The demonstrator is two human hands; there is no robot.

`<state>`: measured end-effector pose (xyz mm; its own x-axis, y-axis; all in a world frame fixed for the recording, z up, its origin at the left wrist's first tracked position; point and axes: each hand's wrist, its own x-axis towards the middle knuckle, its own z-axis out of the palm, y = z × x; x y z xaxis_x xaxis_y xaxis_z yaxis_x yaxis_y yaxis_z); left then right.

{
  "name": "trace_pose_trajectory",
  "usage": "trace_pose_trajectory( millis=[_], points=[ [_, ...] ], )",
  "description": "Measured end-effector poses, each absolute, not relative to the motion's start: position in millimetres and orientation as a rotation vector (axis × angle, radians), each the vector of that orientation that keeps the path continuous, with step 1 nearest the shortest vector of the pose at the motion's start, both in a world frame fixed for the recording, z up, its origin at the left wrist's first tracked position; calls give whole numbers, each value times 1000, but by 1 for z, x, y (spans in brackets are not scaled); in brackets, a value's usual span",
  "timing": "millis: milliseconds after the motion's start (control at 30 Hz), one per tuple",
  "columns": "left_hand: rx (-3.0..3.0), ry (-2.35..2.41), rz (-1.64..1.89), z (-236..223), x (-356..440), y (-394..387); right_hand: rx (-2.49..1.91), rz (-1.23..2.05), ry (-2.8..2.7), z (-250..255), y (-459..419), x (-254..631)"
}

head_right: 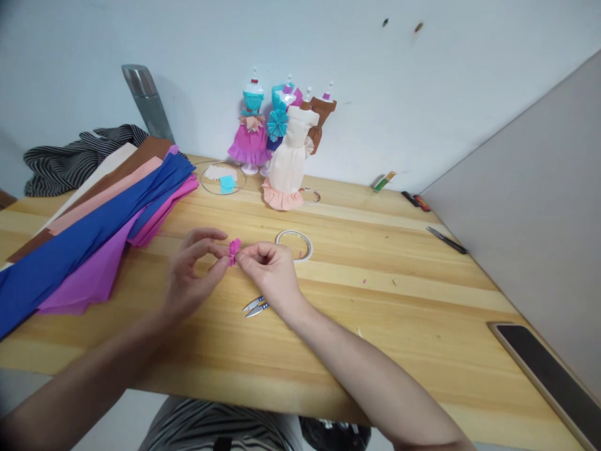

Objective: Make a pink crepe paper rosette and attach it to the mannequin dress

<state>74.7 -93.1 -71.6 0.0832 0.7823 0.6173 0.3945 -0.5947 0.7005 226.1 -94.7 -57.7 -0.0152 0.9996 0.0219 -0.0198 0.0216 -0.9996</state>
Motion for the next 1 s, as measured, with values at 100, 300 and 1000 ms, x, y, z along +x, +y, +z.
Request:
trace_pose_trajectory(
  millis=[100, 300, 1000],
  points=[
    [1703, 1167, 1395, -70, 76, -93, -1159, 1246, -1183, -57, -94, 226],
    [1279, 1082, 1170, -65, 76, -89, -1163, 1352, -1099, -59, -93, 226],
    [2237, 1148, 1527, -77, 74, -92, -1142, 1386, -1044, -59, -94, 224]
  ],
)
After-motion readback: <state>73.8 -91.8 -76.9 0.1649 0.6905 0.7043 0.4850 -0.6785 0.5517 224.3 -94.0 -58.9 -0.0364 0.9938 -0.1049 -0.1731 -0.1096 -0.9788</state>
